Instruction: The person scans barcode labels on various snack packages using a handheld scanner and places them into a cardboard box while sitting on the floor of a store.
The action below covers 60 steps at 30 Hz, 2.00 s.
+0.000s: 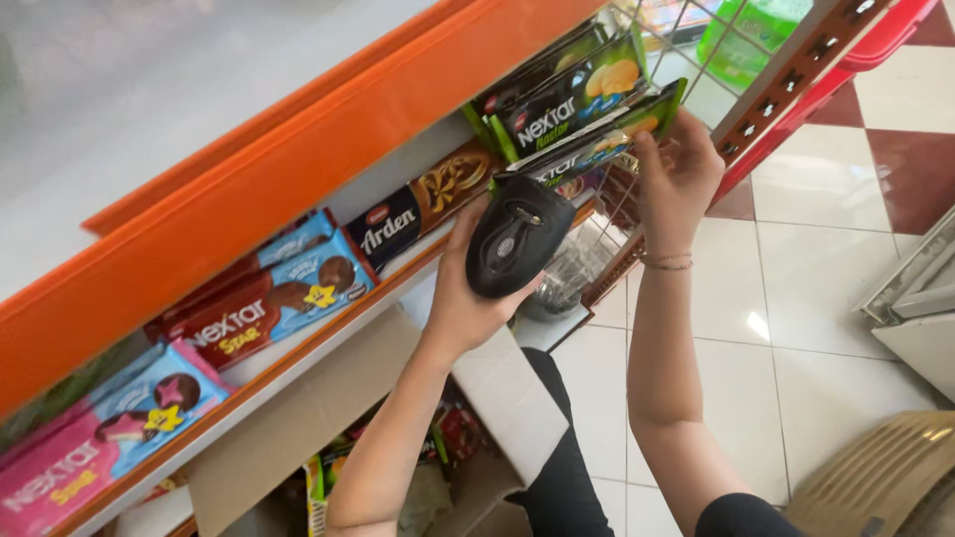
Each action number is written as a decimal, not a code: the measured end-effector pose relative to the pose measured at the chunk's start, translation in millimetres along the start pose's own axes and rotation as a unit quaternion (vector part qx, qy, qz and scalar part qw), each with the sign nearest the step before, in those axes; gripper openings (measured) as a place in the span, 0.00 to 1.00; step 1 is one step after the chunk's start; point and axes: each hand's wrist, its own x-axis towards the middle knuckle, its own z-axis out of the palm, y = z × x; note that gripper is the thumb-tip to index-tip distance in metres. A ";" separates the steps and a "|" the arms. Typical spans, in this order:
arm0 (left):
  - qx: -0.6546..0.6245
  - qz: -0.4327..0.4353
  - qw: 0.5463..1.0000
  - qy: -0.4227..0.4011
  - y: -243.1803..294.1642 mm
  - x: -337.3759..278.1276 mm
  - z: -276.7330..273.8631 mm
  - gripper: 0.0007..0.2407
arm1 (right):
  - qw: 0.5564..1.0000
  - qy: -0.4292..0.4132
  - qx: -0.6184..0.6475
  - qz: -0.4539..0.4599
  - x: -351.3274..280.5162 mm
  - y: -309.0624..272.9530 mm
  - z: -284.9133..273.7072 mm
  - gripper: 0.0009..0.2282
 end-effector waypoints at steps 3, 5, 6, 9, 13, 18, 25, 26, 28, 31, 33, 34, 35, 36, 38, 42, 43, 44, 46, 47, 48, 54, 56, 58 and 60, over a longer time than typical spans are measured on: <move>-0.079 -0.025 0.997 -0.005 -5.6 23.8 16.1 0.32 | 0.998 -0.033 0.058 0.014 28.9 15.5 1.2 0.16; -0.025 -0.001 1.000 0.008 -8.4 34.5 22.2 0.33 | 0.993 -0.043 0.105 0.034 42.9 24.2 1.0 0.18; -0.025 0.001 1.000 0.006 -9.4 38.4 24.4 0.33 | 0.992 -0.060 0.107 0.032 47.9 28.5 0.4 0.19; -0.082 -0.038 0.996 -0.017 -11.0 43.8 27.7 0.31 | 0.991 -0.080 0.100 0.037 56.8 40.8 -0.8 0.19; -0.099 -0.057 0.993 -0.021 -11.8 45.5 29.8 0.31 | 0.994 -0.091 0.061 0.018 60.2 52.6 1.3 0.19; -0.095 -0.062 0.993 -0.024 -11.5 47.3 30.4 0.31 | 0.996 -0.084 0.033 0.021 65.2 60.8 7.2 0.19; -0.046 -0.048 0.998 -0.011 -7.2 49.7 28.6 0.31 | 0.993 -0.101 0.062 0.006 67.7 66.2 11.5 0.19; -0.021 -0.032 0.999 -0.006 -5.8 49.2 28.9 0.30 | 0.993 -0.101 0.063 0.007 67.7 65.0 10.5 0.19; -0.028 -0.051 0.998 -0.005 -3.1 48.1 29.5 0.30 | 0.994 -0.102 0.037 0.029 68.2 61.9 8.4 0.19; -0.034 -0.078 0.996 0.005 -2.2 49.6 33.0 0.30 | 0.995 -0.095 -0.029 0.017 70.1 57.0 9.3 0.19; -0.033 -0.086 0.996 0.013 -2.8 49.6 35.0 0.30 | 0.995 -0.096 -0.030 0.025 71.1 55.2 13.0 0.19; -0.037 -0.079 0.996 0.017 -3.4 49.5 35.9 0.29 | 0.994 -0.097 -0.031 0.032 71.3 54.6 13.9 0.19; -0.041 -0.071 0.996 0.020 -4.3 49.6 36.4 0.29 | 0.994 -0.096 -0.031 0.032 71.6 54.1 13.3 0.19; -0.041 -0.070 0.997 0.021 -4.8 49.0 36.2 0.29 | 0.994 -0.108 -0.019 0.024 71.5 53.9 12.4 0.19; 0.007 -0.034 0.999 0.012 -5.1 47.1 34.8 0.25 | 0.993 -0.120 -0.005 0.017 69.4 55.1 12.5 0.18; -0.006 -0.077 0.997 0.017 -5.3 47.4 34.6 0.26 | 0.997 -0.066 -0.002 0.038 58.6 60.8 19.2 0.13; -0.007 -0.072 0.997 0.016 -5.3 47.2 35.0 0.25 | 0.999 -0.032 -0.015 0.037 56.2 62.7 21.4 0.10; -0.008 -0.068 0.998 0.016 -5.4 47.1 35.2 0.25 | 0.999 -0.032 -0.015 0.037 55.2 64.5 22.4 0.10; -0.016 -0.070 0.997 0.019 -5.9 47.1 35.3 0.25 | 0.998 -0.018 0.029 0.053 55.7 67.4 24.4 0.10; -0.024 -0.073 0.997 0.022 -6.0 47.0 35.1 0.26 | 0.998 -0.019 0.029 0.054 56.3 68.1 24.4 0.10; -0.024 -0.073 0.997 0.023 -6.2 47.1 34.5 0.26 | 0.997 -0.015 0.034 0.068 56.8 68.4 24.1 0.11; 0.052 0.004 0.999 -0.002 -6.1 40.2 27.4 0.23 | 0.996 0.012 -0.055 0.063 52.8 66.2 25.6 0.12; 0.016 0.017 1.000 0.014 -4.7 25.3 21.3 0.28 | 0.995 0.025 -0.086 0.048 46.8 64.6 27.0 0.13; 0.039 0.040 0.998 0.004 -2.0 -0.9 9.8 0.23 | 0.996 0.055 -0.064 -0.005 27.7 60.7 25.2 0.17; 0.057 0.029 0.998 -0.015 0.2 -35.4 -5.9 0.20 | 0.995 0.068 -0.069 -0.008 -0.4 54.3 20.9 0.17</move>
